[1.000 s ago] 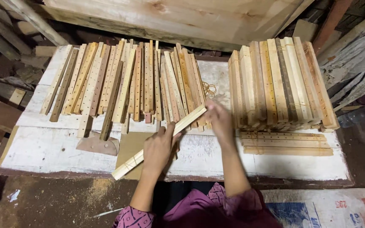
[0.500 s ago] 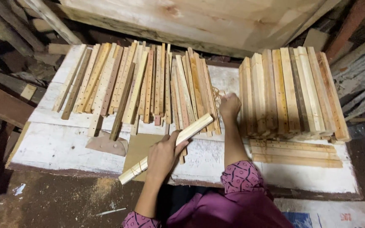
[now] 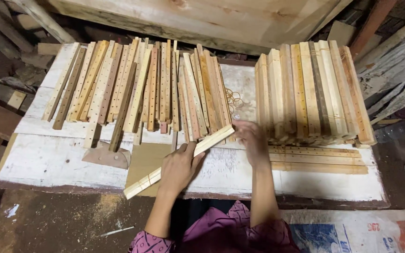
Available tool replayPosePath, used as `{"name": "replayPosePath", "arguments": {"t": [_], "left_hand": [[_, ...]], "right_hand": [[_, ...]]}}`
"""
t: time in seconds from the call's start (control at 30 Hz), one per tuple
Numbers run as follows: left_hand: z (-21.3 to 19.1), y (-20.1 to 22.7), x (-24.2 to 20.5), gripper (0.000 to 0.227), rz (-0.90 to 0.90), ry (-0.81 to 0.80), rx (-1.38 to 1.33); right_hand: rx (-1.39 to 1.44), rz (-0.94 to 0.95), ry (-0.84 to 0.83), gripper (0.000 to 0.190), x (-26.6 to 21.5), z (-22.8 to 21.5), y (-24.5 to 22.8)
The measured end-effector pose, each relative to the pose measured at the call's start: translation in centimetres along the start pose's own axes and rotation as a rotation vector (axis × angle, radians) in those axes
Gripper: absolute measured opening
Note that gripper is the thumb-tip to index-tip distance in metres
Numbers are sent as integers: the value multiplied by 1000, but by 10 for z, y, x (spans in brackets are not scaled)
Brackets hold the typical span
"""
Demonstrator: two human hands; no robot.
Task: Stacking and organizing wooden slats on a workbench
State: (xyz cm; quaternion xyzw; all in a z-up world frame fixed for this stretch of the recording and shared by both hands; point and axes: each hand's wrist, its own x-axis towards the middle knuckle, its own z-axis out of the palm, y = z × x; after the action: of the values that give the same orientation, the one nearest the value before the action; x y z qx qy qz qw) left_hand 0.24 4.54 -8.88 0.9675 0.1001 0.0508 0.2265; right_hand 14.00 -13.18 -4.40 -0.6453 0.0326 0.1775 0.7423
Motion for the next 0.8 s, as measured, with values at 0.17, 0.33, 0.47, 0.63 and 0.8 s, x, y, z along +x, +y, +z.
{"name": "replayPosePath", "arguments": {"t": [0.17, 0.33, 0.47, 0.63, 0.8], "left_hand": [[1, 6, -6, 47, 60, 45, -18], [-12, 29, -11, 46, 139, 61, -35], [-20, 41, -11, 46, 52, 76, 3], [-14, 46, -9, 54, -233, 168, -163], [-15, 59, -18, 46, -245, 289, -186]], "right_hand": [[-299, -392, -71, 30, 29, -68, 34], [-311, -302, -386, 39, 22, -55, 21], [-267, -281, -672, 14, 7, -43, 17], [-12, -103, -710, 31, -30, -71, 115], [1379, 39, -662, 29, -46, -51, 96]]}}
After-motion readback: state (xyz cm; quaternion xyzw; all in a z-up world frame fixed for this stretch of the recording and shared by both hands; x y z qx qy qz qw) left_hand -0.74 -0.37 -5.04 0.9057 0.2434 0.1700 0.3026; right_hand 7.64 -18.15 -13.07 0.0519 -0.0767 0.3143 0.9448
